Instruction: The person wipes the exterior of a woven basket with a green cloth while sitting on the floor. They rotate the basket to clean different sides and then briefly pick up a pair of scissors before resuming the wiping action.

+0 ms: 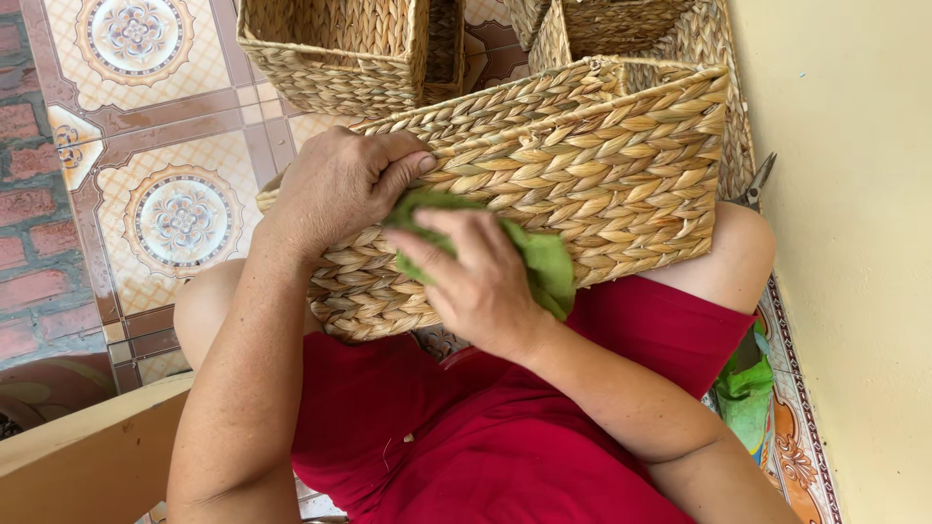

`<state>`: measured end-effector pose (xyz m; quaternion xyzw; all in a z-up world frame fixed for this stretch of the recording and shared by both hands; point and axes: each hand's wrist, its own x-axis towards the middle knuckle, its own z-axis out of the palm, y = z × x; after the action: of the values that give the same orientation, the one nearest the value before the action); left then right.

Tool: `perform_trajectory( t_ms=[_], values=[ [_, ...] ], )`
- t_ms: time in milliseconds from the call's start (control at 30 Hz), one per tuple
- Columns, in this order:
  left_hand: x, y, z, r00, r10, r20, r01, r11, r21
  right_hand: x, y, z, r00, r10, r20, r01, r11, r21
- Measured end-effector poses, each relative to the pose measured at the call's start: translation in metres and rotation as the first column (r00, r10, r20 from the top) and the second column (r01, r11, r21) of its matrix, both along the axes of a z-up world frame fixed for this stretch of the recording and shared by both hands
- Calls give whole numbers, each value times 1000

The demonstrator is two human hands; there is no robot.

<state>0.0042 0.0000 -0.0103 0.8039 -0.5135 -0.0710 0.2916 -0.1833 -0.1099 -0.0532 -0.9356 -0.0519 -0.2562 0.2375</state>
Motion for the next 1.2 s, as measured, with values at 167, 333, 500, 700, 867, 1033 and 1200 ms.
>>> perform_trajectory(
  t_ms=[167,333,500,700,867,1033,1200],
  values=[
    [-1,4,-3,997,-14,73,18,998,-56,-11,-34,-7,997,-71,41,72,997,-25],
    [2,5,-3,989,-49,140,66,990,-121,-51,-96,9,945,-325,41,319,941,110],
    [0,2,0,992,-22,127,32,997,-71,-65,-109,18,864,-501,51,452,816,360],
    [-6,5,2,994,-21,103,38,987,-159,-47,-35,1,981,-182,-64,177,982,-72],
    [-6,5,1,997,12,81,-5,997,-78,-54,-96,-6,938,-345,-14,345,935,81],
    [-4,3,-2,993,-2,115,11,997,-78,-83,-135,5,869,-493,-27,483,837,257],
    [-3,4,-1,991,26,128,-21,999,-37,-83,-171,37,741,-670,55,521,624,582]
  ],
)
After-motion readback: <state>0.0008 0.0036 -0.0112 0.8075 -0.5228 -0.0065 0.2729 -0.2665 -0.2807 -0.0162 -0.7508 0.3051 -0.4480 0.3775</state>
